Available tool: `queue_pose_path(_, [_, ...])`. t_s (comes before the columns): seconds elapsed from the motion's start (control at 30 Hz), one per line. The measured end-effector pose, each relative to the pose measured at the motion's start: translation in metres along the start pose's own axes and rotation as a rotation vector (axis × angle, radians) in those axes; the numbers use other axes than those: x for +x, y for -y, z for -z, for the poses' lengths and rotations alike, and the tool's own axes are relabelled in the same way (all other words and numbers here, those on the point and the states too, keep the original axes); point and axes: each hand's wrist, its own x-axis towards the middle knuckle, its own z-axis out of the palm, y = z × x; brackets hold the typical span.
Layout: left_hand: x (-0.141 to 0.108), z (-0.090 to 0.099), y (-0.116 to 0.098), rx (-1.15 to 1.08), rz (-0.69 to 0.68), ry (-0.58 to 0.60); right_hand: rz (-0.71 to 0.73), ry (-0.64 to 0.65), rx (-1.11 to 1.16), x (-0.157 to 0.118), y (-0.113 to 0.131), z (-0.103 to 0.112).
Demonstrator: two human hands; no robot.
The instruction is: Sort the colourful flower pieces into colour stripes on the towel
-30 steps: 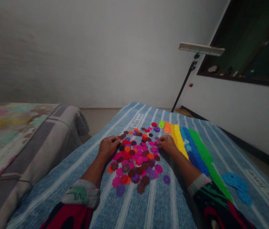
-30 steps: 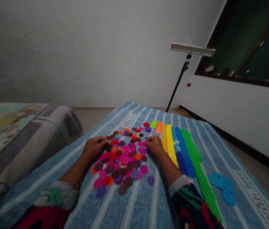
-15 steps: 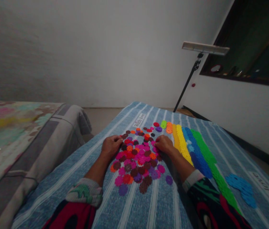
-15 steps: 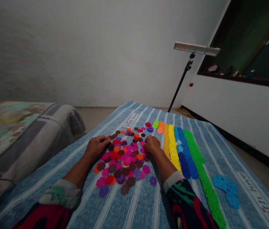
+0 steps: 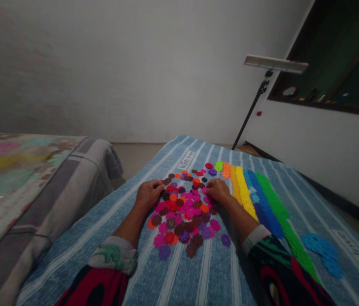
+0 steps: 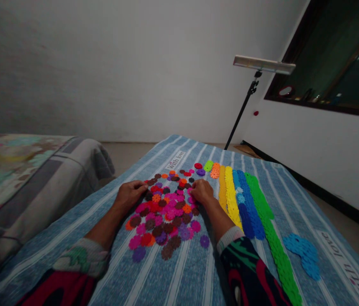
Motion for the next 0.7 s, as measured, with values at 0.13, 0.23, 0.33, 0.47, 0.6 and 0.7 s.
queue_pose_path(0.13, [0.0006,-0.0002,0.0025,0.007,-0.011,-0.007,0.001,0.025,-0.01,0.001,0.0033,-0.0004])
queue_pose_path(0.23, [0.0015,-0.0009,0.0041,0.017,-0.011,-0.016,0.0,0.045,-0.006,0.0026,0.0033,-0.0011])
queue_pose_path(0.33, [0.0019,-0.002,0.0048,0.019,-0.013,-0.012,0.002,0.038,0.014,0.0034,0.0018,-0.0017])
queue_pose_path(0.47, [0.0003,-0.0021,0.0034,-0.003,-0.004,-0.004,0.02,0.002,0.067,0.0009,0.0001,-0.003])
queue_pose_path(0.6, [-0.0013,0.0001,-0.0007,0.001,0.0,0.013,0.035,-0.043,0.125,-0.0029,0.0013,-0.0055])
queue_pose_path(0.7, [-0.0009,0.0019,-0.0027,0.017,-0.001,0.004,0.037,-0.071,0.149,-0.0048,0.0031,-0.0076])
